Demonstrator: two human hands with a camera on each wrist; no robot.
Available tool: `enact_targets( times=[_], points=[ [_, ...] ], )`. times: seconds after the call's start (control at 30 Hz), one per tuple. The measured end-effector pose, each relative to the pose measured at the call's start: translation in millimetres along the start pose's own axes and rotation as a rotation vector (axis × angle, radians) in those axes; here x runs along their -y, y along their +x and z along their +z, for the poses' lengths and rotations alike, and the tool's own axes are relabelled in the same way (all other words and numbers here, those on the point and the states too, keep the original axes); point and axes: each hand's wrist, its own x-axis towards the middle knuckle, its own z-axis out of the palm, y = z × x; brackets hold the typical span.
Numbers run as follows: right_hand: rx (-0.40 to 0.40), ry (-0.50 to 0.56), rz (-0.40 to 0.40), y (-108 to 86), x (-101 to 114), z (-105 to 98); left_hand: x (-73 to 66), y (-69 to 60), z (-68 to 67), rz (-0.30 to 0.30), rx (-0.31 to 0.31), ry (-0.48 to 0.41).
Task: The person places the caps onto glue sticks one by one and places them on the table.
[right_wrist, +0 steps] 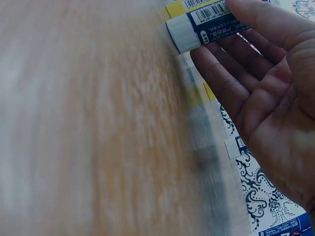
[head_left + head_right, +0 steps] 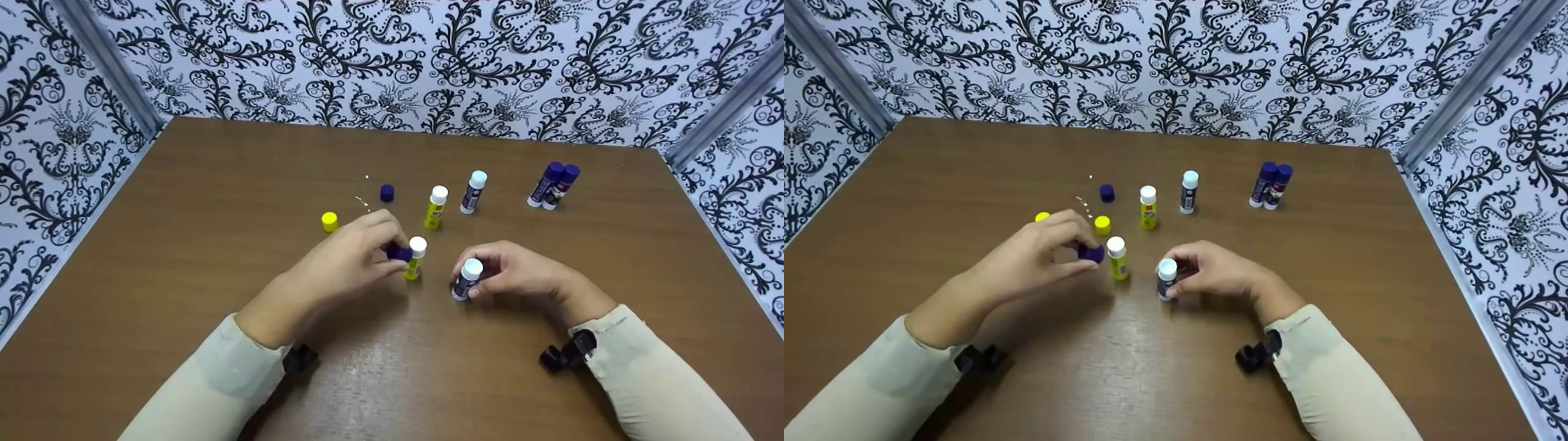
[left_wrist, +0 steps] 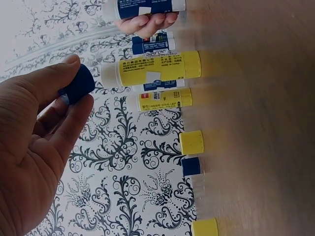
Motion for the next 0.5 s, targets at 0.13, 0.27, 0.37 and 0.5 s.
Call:
enact_targets(
  times=[0.13,0.27,0.37,0.5],
  points=[
    [0.000,-0.007,0.007,0.2,1.0,-0.3,-0.7,-0.1,0.2,0.022,-0.008,0.002],
    [-0.002,-0.015,0.005,0.7,1.3,0.1,-0.4,-0.2,0.8,0.033,-0.017,0.004],
    [-0.006,-0.025,-0.009,0.9,1.0,0.9,-0.1,-0.4,1.2,0.042,-0.027,0.003],
    [-0.024,-0.030,-0.004,1.0,2.0,2.6,-0.1,-0.1,0.7,0.065,-0.042,-0.014]
  ],
)
